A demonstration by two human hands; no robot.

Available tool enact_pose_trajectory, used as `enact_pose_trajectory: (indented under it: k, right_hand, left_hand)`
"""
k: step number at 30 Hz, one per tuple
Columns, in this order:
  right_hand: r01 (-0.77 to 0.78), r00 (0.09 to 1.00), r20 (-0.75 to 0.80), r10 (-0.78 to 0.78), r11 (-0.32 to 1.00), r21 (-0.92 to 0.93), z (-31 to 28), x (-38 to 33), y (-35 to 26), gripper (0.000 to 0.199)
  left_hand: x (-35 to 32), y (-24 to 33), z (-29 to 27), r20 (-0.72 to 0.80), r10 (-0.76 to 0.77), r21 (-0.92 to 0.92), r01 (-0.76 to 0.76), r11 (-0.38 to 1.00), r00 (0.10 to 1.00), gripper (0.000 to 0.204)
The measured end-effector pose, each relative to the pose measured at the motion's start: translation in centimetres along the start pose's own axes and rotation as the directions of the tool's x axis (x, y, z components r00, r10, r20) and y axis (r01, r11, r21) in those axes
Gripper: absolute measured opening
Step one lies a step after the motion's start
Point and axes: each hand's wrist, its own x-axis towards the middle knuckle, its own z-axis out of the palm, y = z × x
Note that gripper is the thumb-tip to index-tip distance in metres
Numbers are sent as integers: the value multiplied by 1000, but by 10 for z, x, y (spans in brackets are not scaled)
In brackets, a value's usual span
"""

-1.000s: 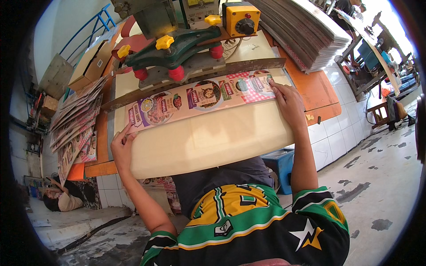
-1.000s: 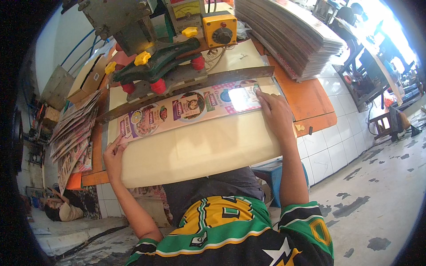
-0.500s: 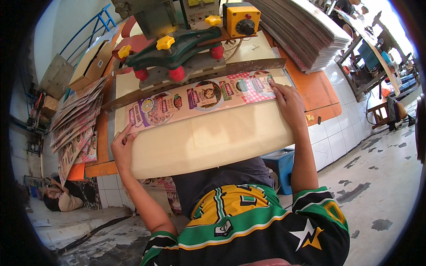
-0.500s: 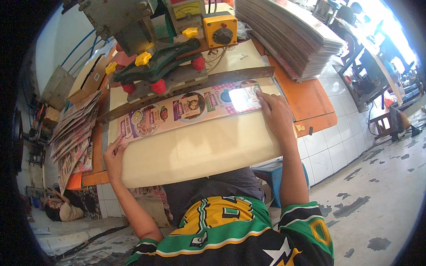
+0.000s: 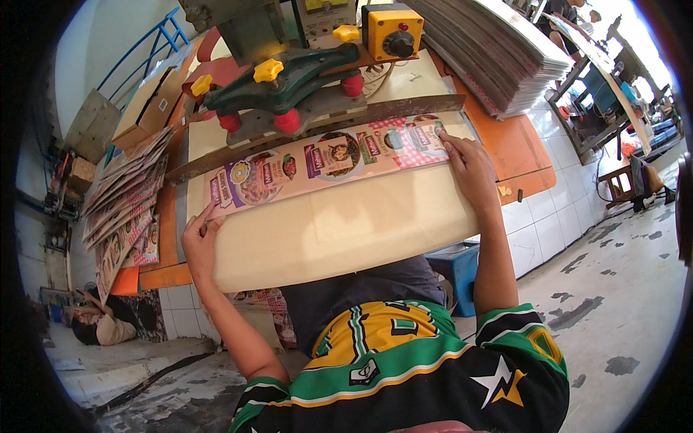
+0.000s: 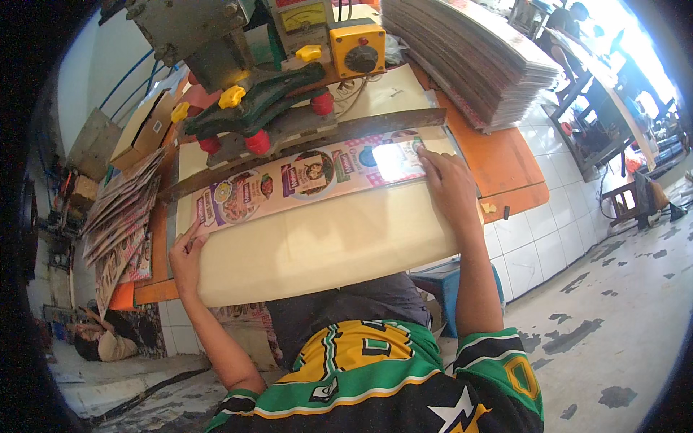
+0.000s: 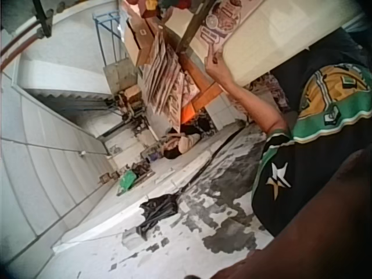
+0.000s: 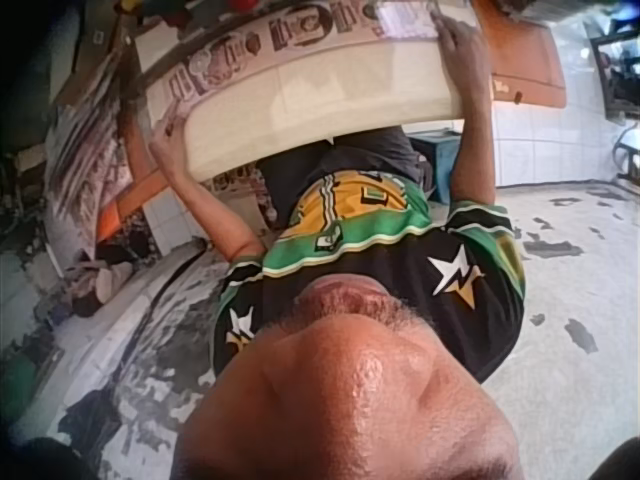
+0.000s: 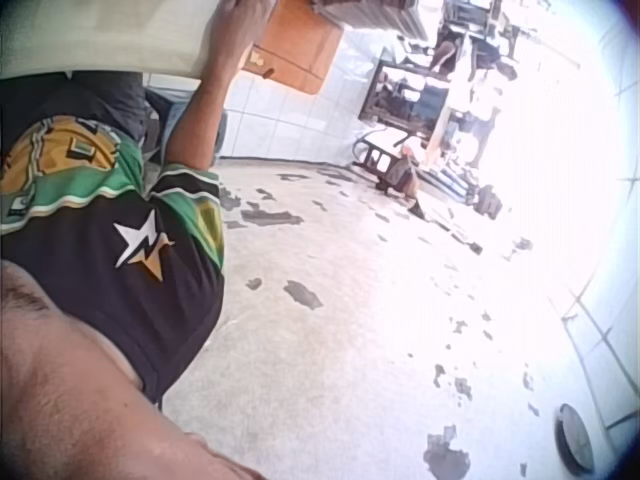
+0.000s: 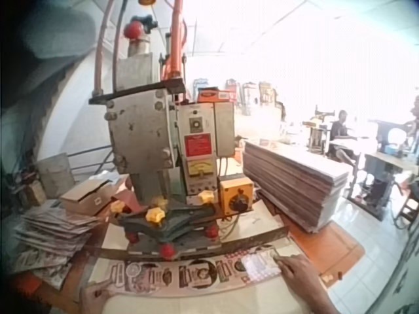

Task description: The person positions a printed plastic sheet under a heat sealer, presses the sealer bar down by hand, and then pulls the sheet away to check the seal.

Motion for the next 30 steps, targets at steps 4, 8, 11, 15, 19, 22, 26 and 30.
enact_pose_trajectory:
  k: [4,8,11,15,19,22,26,30]
  right_hand:
    - [8,1000,1,-8,1000,-8,1,0,3,28]
    - [18,1000,-3,-18,1000,-3,0,0,0,28]
    - [-4,1000,8,4,1000,-8,-2,0,-1,28]
    - [-2,1000,7,2,1000,-5,-1,0,0,28]
    - [0,1000,0,0,1000,-3,0,0,1,28]
    - [8,1000,-1,-8,1000,-6,-1,0,0,28]
    - [6,1000,-3,-6,1000,-15,-2,0,-1,28]
    - [21,1000,-3,-21,1000,-16,0,0,1,28]
  left_hand:
    - [0,1,2,-4,11,-18,-12,1000,1000,47]
    - [1,0,1,0,2,5,-2,1000,1000,48]
    - [2,-4,2,-7,-9,-1,9,1000,1000,48]
    - [2,-5,3,-6,-3,-16,3,1000,1000,48]
    - [2,-6,3,-10,14,-16,-14,1000,1000,47]
    - [2,-8,3,-13,20,-14,-20,1000,1000,47]
    - [0,1,3,-15,7,-9,-8,1000,1000,46]
    - [0,4,2,-16,10,-8,-10,1000,1000,46]
